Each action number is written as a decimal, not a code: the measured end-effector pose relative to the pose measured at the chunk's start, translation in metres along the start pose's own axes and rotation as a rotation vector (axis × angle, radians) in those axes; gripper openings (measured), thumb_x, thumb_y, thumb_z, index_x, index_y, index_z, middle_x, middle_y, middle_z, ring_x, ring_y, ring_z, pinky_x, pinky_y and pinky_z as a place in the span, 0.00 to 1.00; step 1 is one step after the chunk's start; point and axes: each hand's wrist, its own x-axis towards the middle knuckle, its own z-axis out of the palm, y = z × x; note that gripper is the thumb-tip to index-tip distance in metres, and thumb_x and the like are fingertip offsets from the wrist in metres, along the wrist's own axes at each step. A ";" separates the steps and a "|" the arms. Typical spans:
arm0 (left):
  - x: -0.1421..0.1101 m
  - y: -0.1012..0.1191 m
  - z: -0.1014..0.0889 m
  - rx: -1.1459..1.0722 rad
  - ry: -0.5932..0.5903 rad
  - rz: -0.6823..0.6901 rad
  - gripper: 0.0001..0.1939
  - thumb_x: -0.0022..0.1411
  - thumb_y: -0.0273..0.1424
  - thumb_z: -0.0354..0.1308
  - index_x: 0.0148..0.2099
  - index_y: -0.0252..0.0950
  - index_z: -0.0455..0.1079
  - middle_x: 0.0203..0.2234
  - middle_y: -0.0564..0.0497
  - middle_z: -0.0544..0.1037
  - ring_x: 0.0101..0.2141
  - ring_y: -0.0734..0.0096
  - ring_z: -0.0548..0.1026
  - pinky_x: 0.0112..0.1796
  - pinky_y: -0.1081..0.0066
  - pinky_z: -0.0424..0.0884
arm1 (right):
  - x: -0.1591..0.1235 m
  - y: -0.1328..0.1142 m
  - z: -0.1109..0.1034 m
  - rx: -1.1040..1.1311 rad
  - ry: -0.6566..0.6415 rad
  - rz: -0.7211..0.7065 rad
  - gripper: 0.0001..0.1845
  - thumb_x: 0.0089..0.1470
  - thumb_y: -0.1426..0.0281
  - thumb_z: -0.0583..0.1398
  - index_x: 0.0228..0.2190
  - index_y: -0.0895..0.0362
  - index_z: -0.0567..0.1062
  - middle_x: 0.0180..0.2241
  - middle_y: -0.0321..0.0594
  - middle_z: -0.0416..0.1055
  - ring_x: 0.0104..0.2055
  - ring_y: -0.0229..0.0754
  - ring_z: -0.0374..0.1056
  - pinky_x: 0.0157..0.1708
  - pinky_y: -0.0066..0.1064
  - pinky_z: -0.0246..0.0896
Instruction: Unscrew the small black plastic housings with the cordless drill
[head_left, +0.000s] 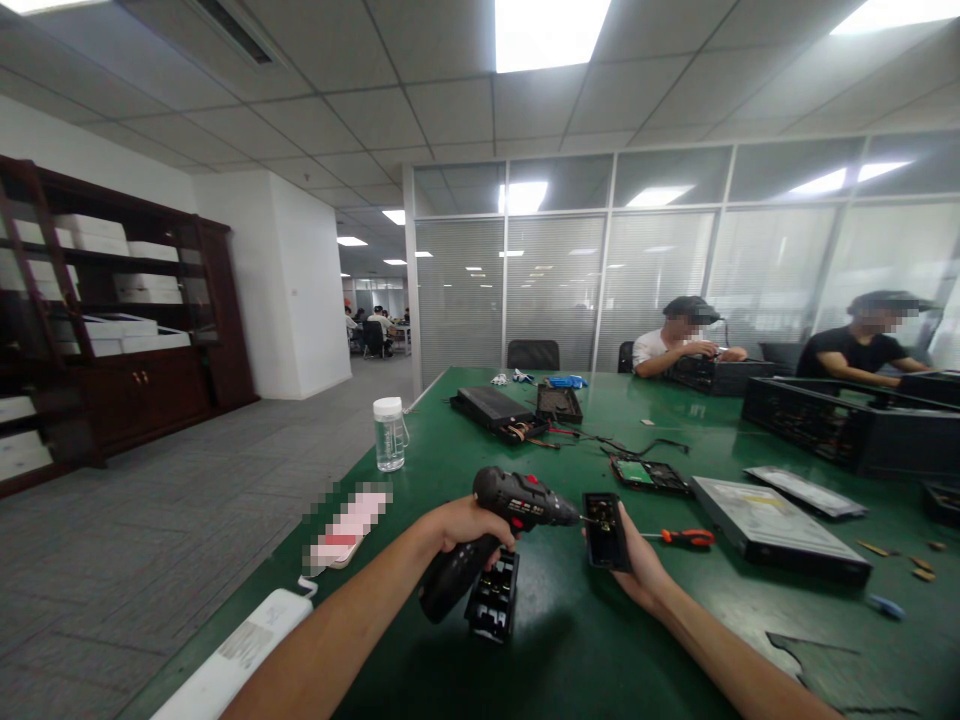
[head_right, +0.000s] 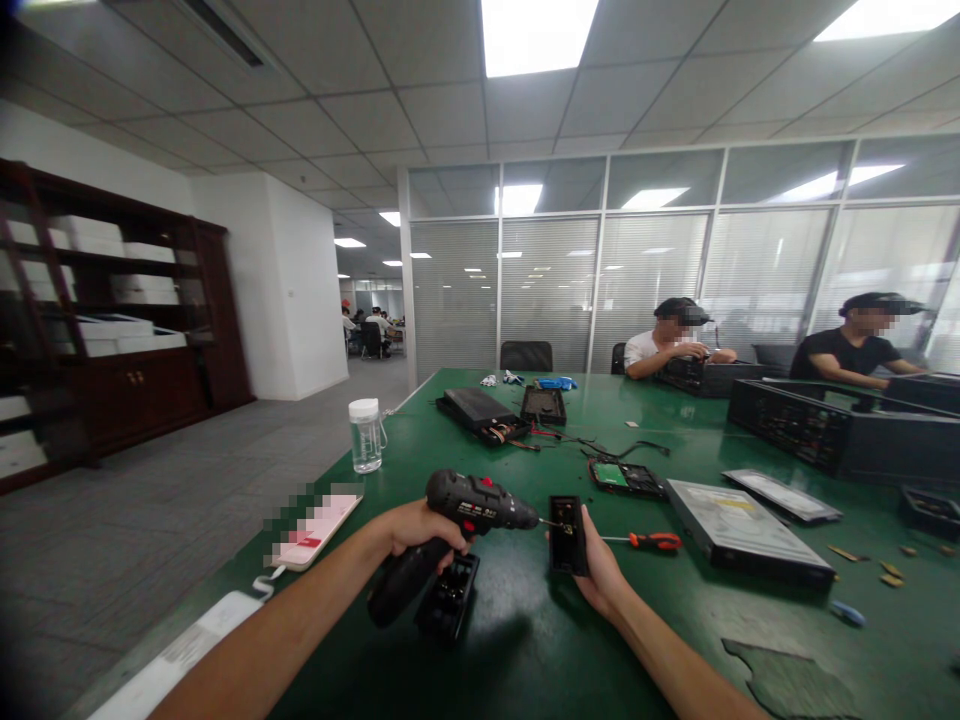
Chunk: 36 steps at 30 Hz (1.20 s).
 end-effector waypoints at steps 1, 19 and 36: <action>0.000 0.000 0.000 0.000 0.000 -0.001 0.14 0.37 0.30 0.60 0.31 0.31 0.68 0.19 0.52 0.70 0.18 0.74 0.67 0.21 0.72 0.63 | 0.000 0.000 0.000 -0.001 0.000 -0.001 0.19 0.46 0.55 0.57 0.34 0.57 0.72 0.29 0.41 0.73 0.31 0.44 0.69 0.33 0.34 0.65; 0.000 0.001 0.001 0.013 -0.007 0.003 0.13 0.37 0.29 0.59 0.30 0.31 0.68 0.18 0.53 0.69 0.17 0.75 0.67 0.21 0.72 0.64 | -0.001 0.000 0.001 -0.002 -0.005 -0.016 0.19 0.46 0.56 0.57 0.32 0.58 0.72 0.28 0.41 0.73 0.30 0.43 0.69 0.33 0.33 0.65; 0.000 0.001 0.001 0.022 -0.002 -0.007 0.14 0.37 0.30 0.59 0.31 0.31 0.68 0.16 0.53 0.68 0.17 0.75 0.67 0.21 0.73 0.63 | 0.001 0.001 -0.001 0.002 -0.019 -0.002 0.19 0.46 0.55 0.57 0.32 0.57 0.72 0.28 0.41 0.73 0.30 0.42 0.69 0.33 0.33 0.64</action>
